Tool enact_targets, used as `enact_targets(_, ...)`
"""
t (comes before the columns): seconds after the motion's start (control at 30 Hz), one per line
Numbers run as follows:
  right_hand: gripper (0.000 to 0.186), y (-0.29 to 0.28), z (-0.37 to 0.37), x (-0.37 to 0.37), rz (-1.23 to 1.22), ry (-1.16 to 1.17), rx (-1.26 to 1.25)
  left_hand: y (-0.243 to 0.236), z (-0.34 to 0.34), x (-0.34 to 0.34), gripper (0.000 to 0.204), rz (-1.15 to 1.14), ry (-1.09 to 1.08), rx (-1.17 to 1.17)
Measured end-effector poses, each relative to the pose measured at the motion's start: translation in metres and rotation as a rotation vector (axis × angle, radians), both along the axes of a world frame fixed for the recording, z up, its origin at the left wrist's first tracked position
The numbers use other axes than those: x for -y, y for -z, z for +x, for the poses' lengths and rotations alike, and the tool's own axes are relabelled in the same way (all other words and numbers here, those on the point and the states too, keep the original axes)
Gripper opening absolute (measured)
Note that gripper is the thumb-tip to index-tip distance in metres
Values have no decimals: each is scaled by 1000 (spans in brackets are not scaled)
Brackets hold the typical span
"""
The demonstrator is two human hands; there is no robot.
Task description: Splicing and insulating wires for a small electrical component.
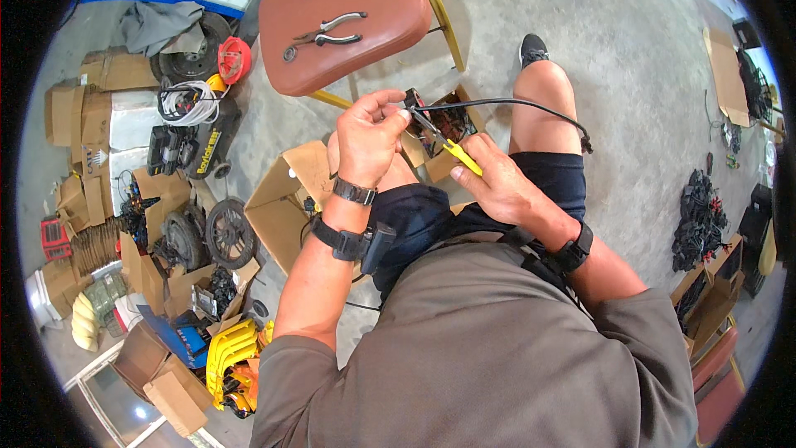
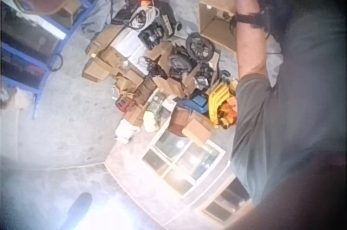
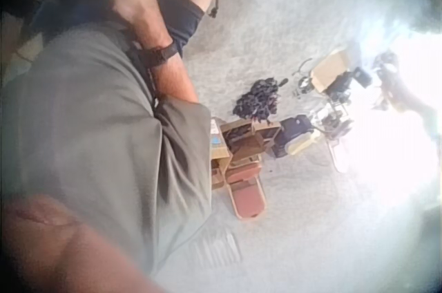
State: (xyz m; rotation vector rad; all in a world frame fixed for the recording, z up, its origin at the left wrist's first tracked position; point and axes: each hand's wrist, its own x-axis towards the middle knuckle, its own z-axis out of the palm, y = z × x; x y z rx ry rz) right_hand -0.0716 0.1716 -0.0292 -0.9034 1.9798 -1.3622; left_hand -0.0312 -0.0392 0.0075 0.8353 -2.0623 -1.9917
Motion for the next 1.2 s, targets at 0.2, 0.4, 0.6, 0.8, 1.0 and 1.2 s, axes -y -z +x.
enact_targets(0.2,23,-8,-21,-34,53,-245,273,5,6,10,19,-17,-26,47)
enact_targets(0.4,17,-55,-75,-45,-55,-231,401,5,17,16,19,-14,155,125)
enact_targets(0.6,27,-80,-156,55,47,-117,206,18,24,12,22,-26,92,49)
enact_targets(0.8,32,-43,-199,161,130,-16,-340,-3,21,16,19,69,87,173)
enact_targets(1.0,28,30,-212,202,82,57,-953,-14,21,19,18,-19,155,88)
enact_targets(1.2,27,-17,-162,131,171,-414,-344,-12,39,13,16,-196,189,116)
